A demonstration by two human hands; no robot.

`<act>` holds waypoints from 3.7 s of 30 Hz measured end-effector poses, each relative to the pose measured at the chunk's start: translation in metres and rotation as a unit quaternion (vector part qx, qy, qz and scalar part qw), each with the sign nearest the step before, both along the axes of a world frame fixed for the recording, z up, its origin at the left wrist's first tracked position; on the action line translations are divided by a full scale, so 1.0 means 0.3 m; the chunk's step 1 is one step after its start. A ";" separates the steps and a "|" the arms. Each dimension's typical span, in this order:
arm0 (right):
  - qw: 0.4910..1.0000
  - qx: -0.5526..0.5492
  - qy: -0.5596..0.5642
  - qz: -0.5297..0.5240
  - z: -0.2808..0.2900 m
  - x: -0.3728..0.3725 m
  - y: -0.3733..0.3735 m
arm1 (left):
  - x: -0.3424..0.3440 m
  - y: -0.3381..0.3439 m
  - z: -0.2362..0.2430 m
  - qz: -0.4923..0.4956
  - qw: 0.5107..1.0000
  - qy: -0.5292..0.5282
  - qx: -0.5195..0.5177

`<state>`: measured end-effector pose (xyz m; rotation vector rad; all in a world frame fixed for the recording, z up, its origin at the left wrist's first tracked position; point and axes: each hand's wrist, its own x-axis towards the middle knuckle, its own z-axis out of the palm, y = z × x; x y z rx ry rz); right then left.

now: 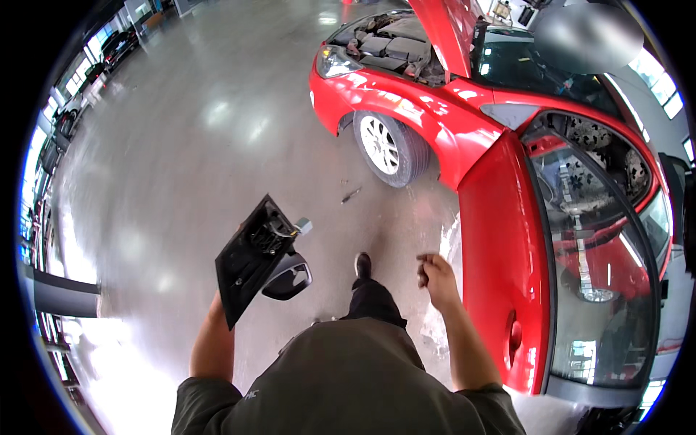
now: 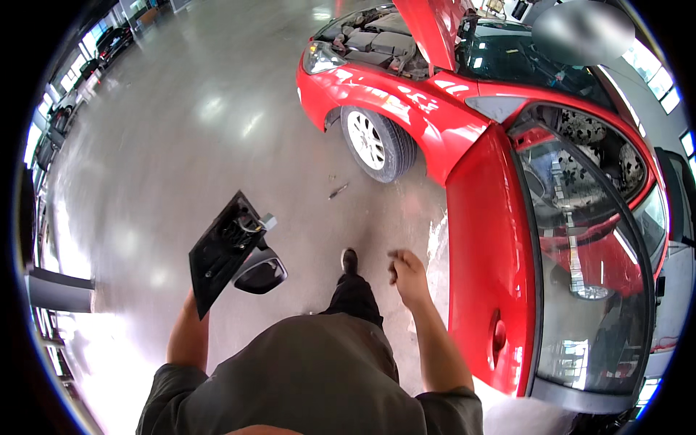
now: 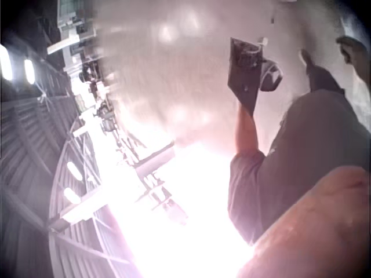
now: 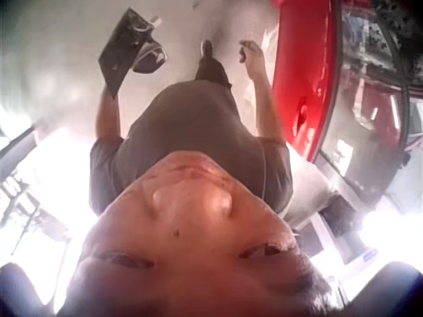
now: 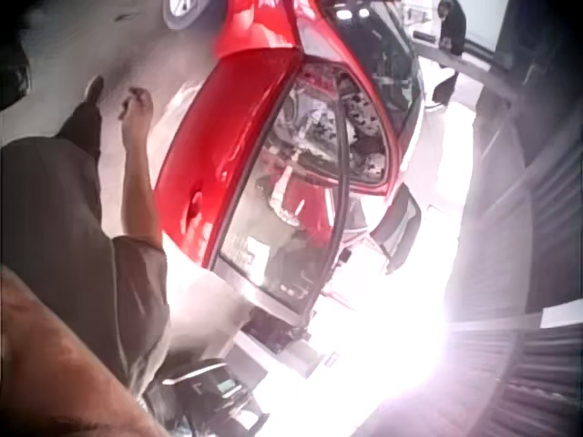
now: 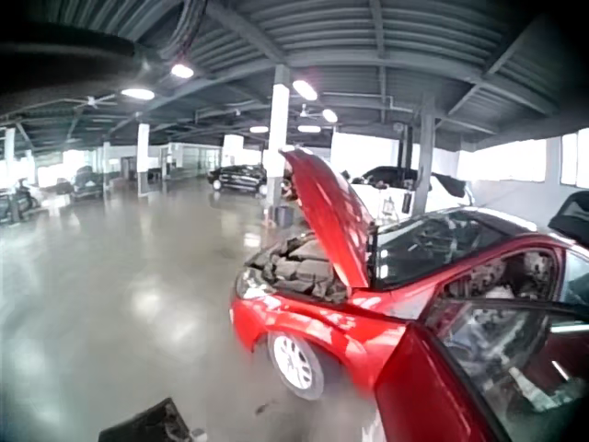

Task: The person carries a mud flap from the trunk around the car before returning it, opens a car door, and touches the front emblem. The person then takes a side-view mirror from the trunk, works on it using a screwdriver and socket, and brings it to the car door frame.

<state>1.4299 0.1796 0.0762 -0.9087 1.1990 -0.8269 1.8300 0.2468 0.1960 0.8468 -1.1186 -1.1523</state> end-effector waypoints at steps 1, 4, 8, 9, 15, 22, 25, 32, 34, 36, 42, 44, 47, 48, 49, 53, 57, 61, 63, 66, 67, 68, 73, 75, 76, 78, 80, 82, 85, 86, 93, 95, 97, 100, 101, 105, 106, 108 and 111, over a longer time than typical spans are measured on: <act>0.999 0.047 0.011 -0.012 -0.084 -0.004 -0.041 | 0.020 -0.047 0.008 0.022 0.999 -0.012 0.020; 0.991 0.111 0.077 -0.020 -0.324 -0.081 -0.106 | 0.057 -0.206 -0.007 0.062 0.997 -0.013 0.053; 0.979 0.147 0.143 0.018 -0.446 -0.130 -0.249 | 0.113 -0.320 -0.004 0.120 0.989 0.000 0.088; 0.968 0.140 0.191 0.077 -0.450 -0.143 -0.288 | 0.128 -0.334 -0.011 0.134 0.986 0.007 0.096; 0.906 0.047 0.359 0.219 -0.545 -0.204 -0.559 | 0.266 -0.482 -0.066 0.177 0.976 0.031 0.125; 0.882 0.212 0.396 0.145 -0.619 -0.067 -0.712 | 0.578 -0.773 -0.147 0.185 0.969 0.039 0.161; 0.863 0.143 0.429 0.224 -0.649 0.097 -0.816 | 0.738 -0.938 -0.121 0.173 0.970 0.036 0.166; 0.910 0.099 0.360 0.179 -0.378 0.794 -1.226 | 1.040 -1.408 -0.095 0.138 0.977 -0.015 0.162; 0.904 -0.071 0.374 0.195 -0.362 0.965 -1.379 | 1.098 -1.538 -0.085 0.140 0.976 -0.034 0.160; 0.918 -0.055 0.335 0.203 -0.270 1.060 -1.522 | 1.146 -1.654 -0.088 0.145 0.975 -0.042 0.161; 0.904 -0.071 0.363 0.214 -0.269 1.198 -1.842 | 1.317 -1.886 -0.024 0.159 0.975 -0.049 0.150; 0.907 -0.034 0.351 0.231 -0.302 1.224 -1.958 | 1.374 -1.952 0.013 0.152 0.977 -0.041 0.144; 0.892 -0.116 0.345 0.269 -0.264 1.305 -2.116 | 1.448 -1.983 0.070 0.164 0.976 -0.028 0.142; 0.897 -0.121 0.335 0.261 -0.231 1.340 -2.174 | 1.467 -2.002 0.087 0.174 0.974 -0.025 0.142; 0.903 -0.126 0.324 0.252 -0.201 1.380 -2.229 | 1.490 -2.012 0.108 0.187 0.972 -0.023 0.143; 0.917 -0.103 0.280 0.264 -0.058 1.539 -2.406 | 1.597 -2.136 0.132 0.204 0.968 -0.011 0.145; 0.890 -0.127 0.354 0.257 -0.184 1.538 -2.583 | 1.735 -2.349 0.109 0.194 0.970 0.000 0.146; 0.928 0.011 0.339 0.152 -0.391 1.498 -2.616 | 1.893 -2.623 0.104 0.165 0.975 0.010 0.146; 0.907 0.123 0.355 0.188 -0.349 1.532 -2.602 | 1.985 -2.742 0.108 0.158 0.976 0.010 0.149; 0.902 0.207 0.344 0.159 -0.473 1.501 -2.542 | 2.076 -2.972 0.135 0.120 0.980 0.008 0.156; 0.901 0.225 0.340 0.152 -0.388 1.569 -2.537 | 2.119 -3.013 0.143 0.119 0.980 0.005 0.160; 0.888 0.268 0.346 0.143 -0.257 1.645 -2.599 | 2.146 -3.075 0.156 0.108 0.981 0.007 0.163; 0.926 0.254 0.265 0.091 -0.282 1.827 -2.763 | 2.262 -3.372 0.173 0.066 0.982 0.006 0.178; 0.924 0.239 0.277 0.108 -0.292 1.896 -2.863 | 2.295 -3.491 0.173 0.052 0.982 0.006 0.182; 0.925 0.236 0.274 0.120 -0.302 1.931 -2.914 | 2.309 -3.547 0.181 0.047 0.982 0.003 0.185; 0.931 0.242 0.250 0.111 -0.331 1.991 -3.027 | 2.328 -3.666 0.192 0.037 0.981 -0.002 0.193; 0.944 0.217 0.232 0.086 -0.342 2.035 -3.174 | 2.357 -3.762 0.199 0.028 0.980 -0.004 0.197; 0.943 0.210 0.241 0.093 -0.339 2.068 -3.328 | 2.392 -3.857 0.220 0.024 0.980 -0.008 0.198; 0.924 0.218 0.282 0.141 -0.295 2.141 -3.574 | 2.450 -4.012 0.253 0.011 0.980 -0.015 0.198; 0.942 0.198 0.255 0.096 -0.255 2.182 -3.667 | 2.466 -4.071 0.263 0.007 0.981 -0.017 0.195; 0.970 0.149 0.190 -0.022 -0.210 2.268 -3.953 | 2.547 -4.585 0.294 -0.059 0.980 -0.034 0.185; 0.957 0.198 0.197 -0.082 -0.203 2.294 -3.948 | 2.551 -4.738 0.301 -0.087 0.978 -0.040 0.185; 0.953 0.218 0.149 -0.149 -0.208 2.326 -3.987 | 2.526 -4.908 0.323 -0.120 0.974 -0.043 0.186; 0.938 0.235 0.219 -0.131 -0.275 2.370 -3.938 | 2.472 -5.129 0.338 -0.163 0.967 -0.052 0.191; 0.928 0.281 0.182 -0.159 -0.237 2.400 -3.949 | 2.466 -5.188 0.342 -0.170 0.964 -0.057 0.195; 0.892 0.382 0.089 -0.225 -0.221 2.484 -4.012 | 2.412 -5.415 0.356 -0.198 0.955 -0.069 0.209; 0.895 0.381 0.083 -0.216 -0.237 2.486 -4.021 | 2.384 -5.467 0.355 -0.202 0.953 -0.072 0.212; 0.899 0.387 0.086 -0.186 -0.284 2.473 -4.080 | 2.329 -5.568 0.356 -0.209 0.950 -0.076 0.219; 0.910 0.373 0.121 -0.135 -0.281 2.403 -4.224 | 2.247 -5.705 0.360 -0.213 0.947 -0.081 0.227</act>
